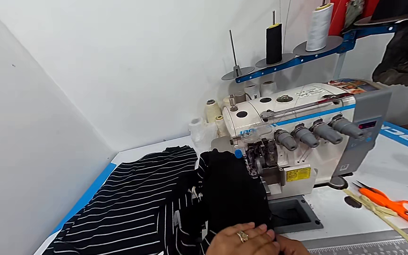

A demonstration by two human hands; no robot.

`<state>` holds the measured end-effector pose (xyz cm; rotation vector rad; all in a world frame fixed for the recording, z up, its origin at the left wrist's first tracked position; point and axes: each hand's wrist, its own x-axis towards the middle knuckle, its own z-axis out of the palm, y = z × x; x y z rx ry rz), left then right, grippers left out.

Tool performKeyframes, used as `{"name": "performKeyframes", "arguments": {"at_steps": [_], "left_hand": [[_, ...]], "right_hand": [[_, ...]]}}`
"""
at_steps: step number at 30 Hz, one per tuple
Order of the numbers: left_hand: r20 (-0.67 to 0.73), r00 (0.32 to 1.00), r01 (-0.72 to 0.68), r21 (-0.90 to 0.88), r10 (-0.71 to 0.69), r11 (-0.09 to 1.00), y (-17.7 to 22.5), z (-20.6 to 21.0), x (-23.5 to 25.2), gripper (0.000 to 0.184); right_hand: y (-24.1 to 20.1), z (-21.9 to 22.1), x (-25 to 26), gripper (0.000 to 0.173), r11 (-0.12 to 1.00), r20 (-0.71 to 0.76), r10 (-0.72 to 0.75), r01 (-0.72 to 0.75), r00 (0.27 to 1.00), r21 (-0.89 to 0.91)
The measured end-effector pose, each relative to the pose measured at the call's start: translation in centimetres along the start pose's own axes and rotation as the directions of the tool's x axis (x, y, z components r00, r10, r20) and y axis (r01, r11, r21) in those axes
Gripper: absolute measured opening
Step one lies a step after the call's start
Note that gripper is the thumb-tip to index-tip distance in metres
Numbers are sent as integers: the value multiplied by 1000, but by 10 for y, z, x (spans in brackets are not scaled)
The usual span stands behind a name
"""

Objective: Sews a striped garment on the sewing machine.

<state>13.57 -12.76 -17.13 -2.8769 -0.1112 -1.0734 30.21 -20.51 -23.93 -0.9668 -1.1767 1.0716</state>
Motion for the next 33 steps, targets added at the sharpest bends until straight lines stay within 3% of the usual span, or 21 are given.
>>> {"name": "performKeyframes", "arguments": {"at_steps": [4,8,12,18,21,27,33], "left_hand": [[9,993,112,214,-116,970,7,14,20,20],[29,982,171,305,-189,937,-1,22,28,28],[-35,988,157,277,-153,948,-14,21,18,28],[-137,986,110,151,-90,982,-23,21,13,13],[-168,979,140,116,-119,983,-20,25,18,12],[-181,952,287,243,-247,927,-17,27,40,17],[-158,918,394,240,-365,887,-9,30,39,21]], "right_hand": [[-1,-2,12,28,993,-32,-80,83,996,86],[1,-2,31,27,984,-107,-117,130,987,123],[1,1,40,18,978,-168,-122,148,978,148],[5,3,39,23,969,-143,-154,178,978,173],[5,4,40,27,967,-127,-164,185,978,176],[5,7,50,25,950,-97,-180,198,979,242],[6,10,50,27,947,-33,-179,181,983,267]]}}
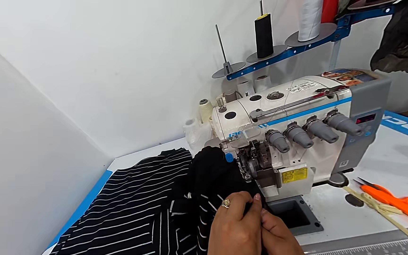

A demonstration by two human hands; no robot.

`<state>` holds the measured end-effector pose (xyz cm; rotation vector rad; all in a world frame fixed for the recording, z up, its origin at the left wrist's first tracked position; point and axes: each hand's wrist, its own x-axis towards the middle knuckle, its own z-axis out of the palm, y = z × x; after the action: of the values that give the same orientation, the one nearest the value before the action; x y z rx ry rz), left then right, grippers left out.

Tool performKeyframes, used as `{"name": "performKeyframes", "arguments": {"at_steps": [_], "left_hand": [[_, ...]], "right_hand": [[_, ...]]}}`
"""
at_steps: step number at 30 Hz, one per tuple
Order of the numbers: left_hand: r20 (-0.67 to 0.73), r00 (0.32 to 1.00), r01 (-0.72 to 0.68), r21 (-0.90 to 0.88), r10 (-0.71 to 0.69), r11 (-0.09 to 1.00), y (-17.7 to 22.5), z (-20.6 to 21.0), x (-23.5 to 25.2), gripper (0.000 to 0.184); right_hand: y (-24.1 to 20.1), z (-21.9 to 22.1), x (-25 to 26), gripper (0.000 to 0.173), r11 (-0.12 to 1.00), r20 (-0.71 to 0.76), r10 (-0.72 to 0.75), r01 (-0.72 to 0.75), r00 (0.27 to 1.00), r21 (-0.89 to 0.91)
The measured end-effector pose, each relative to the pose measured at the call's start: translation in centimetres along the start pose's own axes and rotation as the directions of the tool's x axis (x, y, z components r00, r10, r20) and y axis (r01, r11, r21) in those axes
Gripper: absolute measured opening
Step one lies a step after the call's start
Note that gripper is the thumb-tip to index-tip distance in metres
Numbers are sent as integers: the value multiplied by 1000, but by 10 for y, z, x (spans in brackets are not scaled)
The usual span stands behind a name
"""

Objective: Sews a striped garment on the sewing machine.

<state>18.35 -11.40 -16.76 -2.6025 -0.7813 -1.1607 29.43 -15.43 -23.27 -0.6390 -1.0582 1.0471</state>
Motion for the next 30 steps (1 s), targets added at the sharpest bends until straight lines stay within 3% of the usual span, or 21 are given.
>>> {"name": "performKeyframes", "arguments": {"at_steps": [7,11,14,18,21,23,25,28,30], "left_hand": [[3,1000,6,-17,-6,1000,-20,1,3,30],[171,984,74,-180,-42,981,-58,-4,28,27],[347,937,128,-242,-37,962,-93,1,59,26],[515,804,338,12,-296,941,-82,5,78,38],[471,838,298,27,-275,954,-47,-12,47,41],[339,931,185,-114,-137,976,-45,-19,13,42],[251,966,110,-214,-54,971,-58,-20,-7,48],[141,981,164,-251,-132,954,-70,-17,-16,50],[100,971,236,-317,-215,919,-71,-17,-12,35]], "right_hand": [[2,3,-2,23,998,90,-32,37,995,-53],[-5,8,-6,31,994,121,29,-15,992,-112],[-11,17,-9,32,993,107,72,-62,992,-97],[-17,31,-12,26,988,-23,149,-150,989,-47],[-18,27,-18,12,980,-116,116,-132,987,-147],[-18,13,-29,20,989,-102,38,-52,994,-139],[-28,3,-40,26,993,-152,102,-109,983,-39],[-44,-5,-50,27,964,-187,256,-236,948,122],[-51,-6,-56,20,970,-169,242,-233,956,72]]}}
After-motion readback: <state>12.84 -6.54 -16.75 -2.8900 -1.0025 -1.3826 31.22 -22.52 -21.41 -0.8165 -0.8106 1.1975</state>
